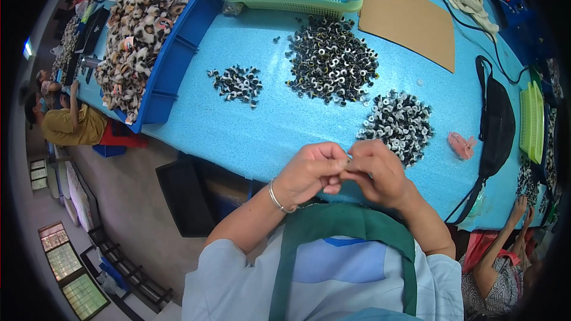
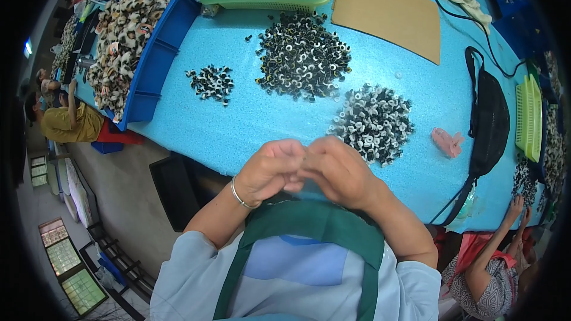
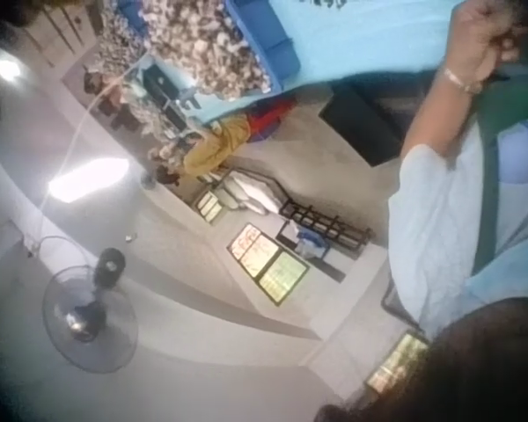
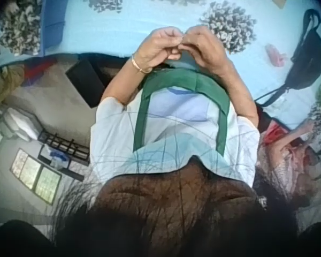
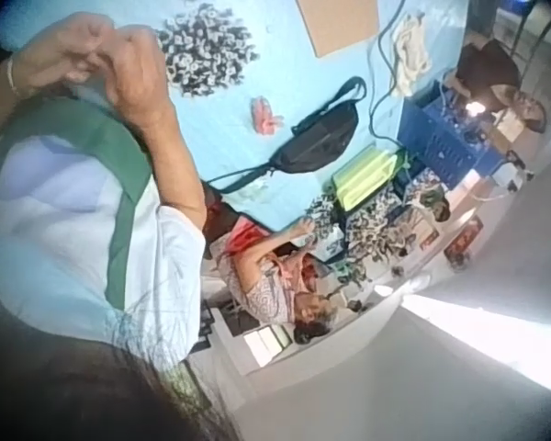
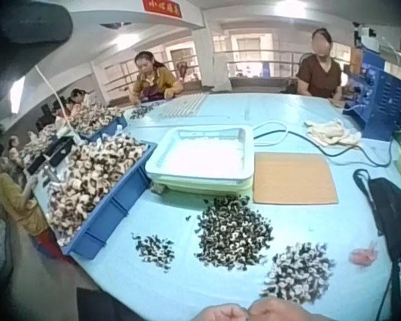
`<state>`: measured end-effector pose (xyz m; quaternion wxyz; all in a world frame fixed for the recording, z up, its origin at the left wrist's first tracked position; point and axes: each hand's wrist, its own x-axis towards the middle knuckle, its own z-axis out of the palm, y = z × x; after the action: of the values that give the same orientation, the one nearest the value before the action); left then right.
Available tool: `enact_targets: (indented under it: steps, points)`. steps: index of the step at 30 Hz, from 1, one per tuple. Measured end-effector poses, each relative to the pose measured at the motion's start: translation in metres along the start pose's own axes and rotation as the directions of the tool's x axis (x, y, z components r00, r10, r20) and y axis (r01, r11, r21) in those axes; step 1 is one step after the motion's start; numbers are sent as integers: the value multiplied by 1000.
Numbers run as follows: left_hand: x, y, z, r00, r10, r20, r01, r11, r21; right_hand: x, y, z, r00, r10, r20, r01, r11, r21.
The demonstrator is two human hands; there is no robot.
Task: The person assembles plastic toy eyes by picking up eye pieces and backing washers from the table, attaching the washers onto the eye stems by hand, and gathering the assembled pieces into piles.
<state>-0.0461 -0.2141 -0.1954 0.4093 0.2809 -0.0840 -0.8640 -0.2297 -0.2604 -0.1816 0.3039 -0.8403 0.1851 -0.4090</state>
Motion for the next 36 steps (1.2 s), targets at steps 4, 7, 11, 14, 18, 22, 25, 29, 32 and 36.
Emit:
enact_targets:
  steps: [4, 7, 11, 14, 18, 22, 25, 29, 32, 36]
  points:
    - [5, 11, -16, 997, 69, -45, -65, 995, 79, 9, 18, 6, 999, 45, 16, -44, 996, -79]
    - [3, 21, -21, 960, 201, -192, -146, 952, 269, 25, 28, -4, 967, 212, 140, -231, 964, 130]
    - [6, 39, -59, 646, 753, -126, -218, 340, 915, 28, 61, -8, 941, 304, 145, -221, 883, -414]
    - [7, 56, -71, 419, 868, 269, -23, -286, 958, 36, 59, 4, 903, 402, 151, -253, 784, -567]
    - [19, 54, -50, 374, 762, 528, 89, -596, 798, 31, 66, 8, 912, 369, 181, -192, 772, -606]
    - [50, 40, -27, 459, 629, 627, -44, -689, 724, 23, 51, -8, 903, 419, 95, -369, 870, -326]
    - [66, 38, -27, 536, 581, 613, -8, -722, 692, 17, 36, -20, 902, 430, 38, -418, 891, -177]
    - [67, 43, -30, 516, 549, 658, -35, -754, 656, 12, 24, -26, 922, 387, -13, -385, 913, -135]
    - [54, 40, -15, 393, 703, 592, -345, -484, 804, 8, 27, -26, 940, 339, -33, -340, 933, -116]
    - [35, 31, -9, 954, 288, -83, -226, 872, 434, 8, 28, -24, 979, 202, 35, -198, 975, -100]
